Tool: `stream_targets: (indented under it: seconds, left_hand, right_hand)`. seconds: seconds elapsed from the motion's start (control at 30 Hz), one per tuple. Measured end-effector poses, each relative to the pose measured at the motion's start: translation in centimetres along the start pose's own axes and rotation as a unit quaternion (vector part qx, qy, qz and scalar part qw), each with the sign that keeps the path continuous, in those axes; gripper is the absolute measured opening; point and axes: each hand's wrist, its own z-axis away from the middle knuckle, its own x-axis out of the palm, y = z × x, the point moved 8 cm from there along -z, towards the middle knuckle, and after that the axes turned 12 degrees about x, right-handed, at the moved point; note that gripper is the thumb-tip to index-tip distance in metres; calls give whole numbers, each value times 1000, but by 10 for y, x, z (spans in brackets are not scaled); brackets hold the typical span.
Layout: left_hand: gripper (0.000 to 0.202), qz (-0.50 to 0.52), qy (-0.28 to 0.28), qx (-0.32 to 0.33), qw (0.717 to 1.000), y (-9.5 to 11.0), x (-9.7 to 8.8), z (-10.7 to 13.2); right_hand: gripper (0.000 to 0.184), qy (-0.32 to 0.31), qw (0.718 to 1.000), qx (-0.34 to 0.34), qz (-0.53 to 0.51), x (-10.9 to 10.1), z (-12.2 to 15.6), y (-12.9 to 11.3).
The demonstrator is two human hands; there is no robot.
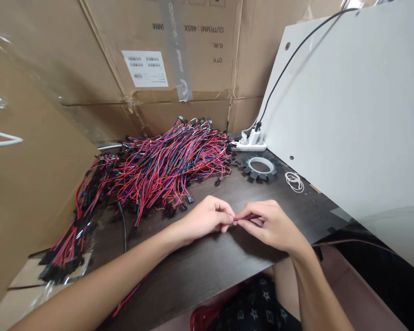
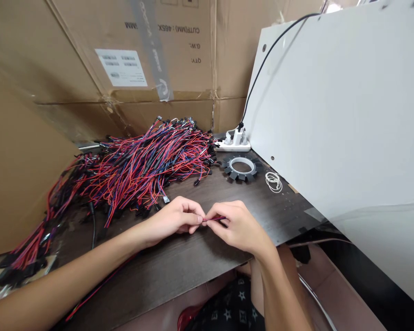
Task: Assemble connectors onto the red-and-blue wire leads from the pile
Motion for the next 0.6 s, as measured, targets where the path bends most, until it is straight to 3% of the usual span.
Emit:
stream_targets:
  seconds: [0.37,0.6]
  left_hand:
    - [12,-8,-6,5,1000,1,2,-1]
    - [10,-85,-11,52,995,3,0,-2]
  right_hand:
    - [11,-2,1000,-5,5,1,1,1]
    - [12,6,1000,-9,5,-2,1,1]
